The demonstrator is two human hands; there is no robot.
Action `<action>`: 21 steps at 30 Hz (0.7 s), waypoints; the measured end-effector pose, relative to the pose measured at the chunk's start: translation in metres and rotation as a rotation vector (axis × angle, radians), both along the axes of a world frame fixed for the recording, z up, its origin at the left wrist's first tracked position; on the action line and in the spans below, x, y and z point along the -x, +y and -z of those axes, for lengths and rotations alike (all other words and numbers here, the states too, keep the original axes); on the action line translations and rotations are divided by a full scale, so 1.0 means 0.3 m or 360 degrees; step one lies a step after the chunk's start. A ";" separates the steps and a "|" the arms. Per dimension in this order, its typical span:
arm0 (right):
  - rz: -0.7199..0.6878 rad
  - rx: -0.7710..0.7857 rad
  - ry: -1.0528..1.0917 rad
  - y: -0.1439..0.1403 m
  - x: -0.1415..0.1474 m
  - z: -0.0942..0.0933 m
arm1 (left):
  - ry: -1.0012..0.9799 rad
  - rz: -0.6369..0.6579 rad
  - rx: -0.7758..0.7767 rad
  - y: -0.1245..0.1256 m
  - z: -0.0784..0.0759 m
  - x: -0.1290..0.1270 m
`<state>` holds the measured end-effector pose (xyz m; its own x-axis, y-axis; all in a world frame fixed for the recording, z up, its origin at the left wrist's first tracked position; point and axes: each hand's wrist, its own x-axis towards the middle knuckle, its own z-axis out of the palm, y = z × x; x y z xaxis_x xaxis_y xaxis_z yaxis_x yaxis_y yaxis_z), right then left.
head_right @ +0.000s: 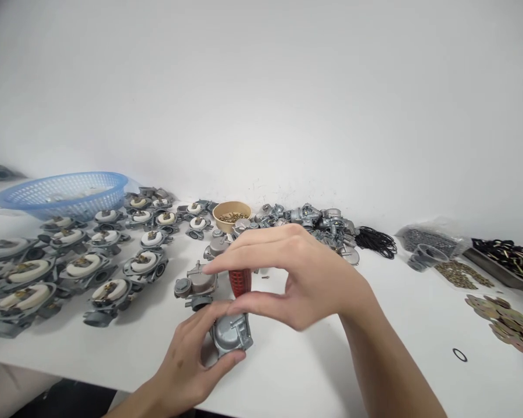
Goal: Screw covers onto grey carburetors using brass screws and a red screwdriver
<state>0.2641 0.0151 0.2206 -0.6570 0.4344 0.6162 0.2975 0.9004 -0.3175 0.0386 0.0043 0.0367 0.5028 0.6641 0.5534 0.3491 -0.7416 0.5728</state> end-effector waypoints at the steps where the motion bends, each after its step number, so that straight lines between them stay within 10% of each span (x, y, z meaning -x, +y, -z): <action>1: -0.0048 0.0066 -0.0024 -0.005 0.001 -0.003 | -0.0007 0.0018 0.0014 0.000 -0.001 0.000; 21: -0.0090 0.0042 0.0014 0.039 -0.010 0.014 | 0.0014 0.0027 0.0036 0.000 0.007 -0.002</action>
<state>0.2669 0.0267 0.2164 -0.6758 0.4129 0.6106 0.2435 0.9069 -0.3437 0.0393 0.0044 0.0346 0.5190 0.6678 0.5335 0.3418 -0.7342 0.5866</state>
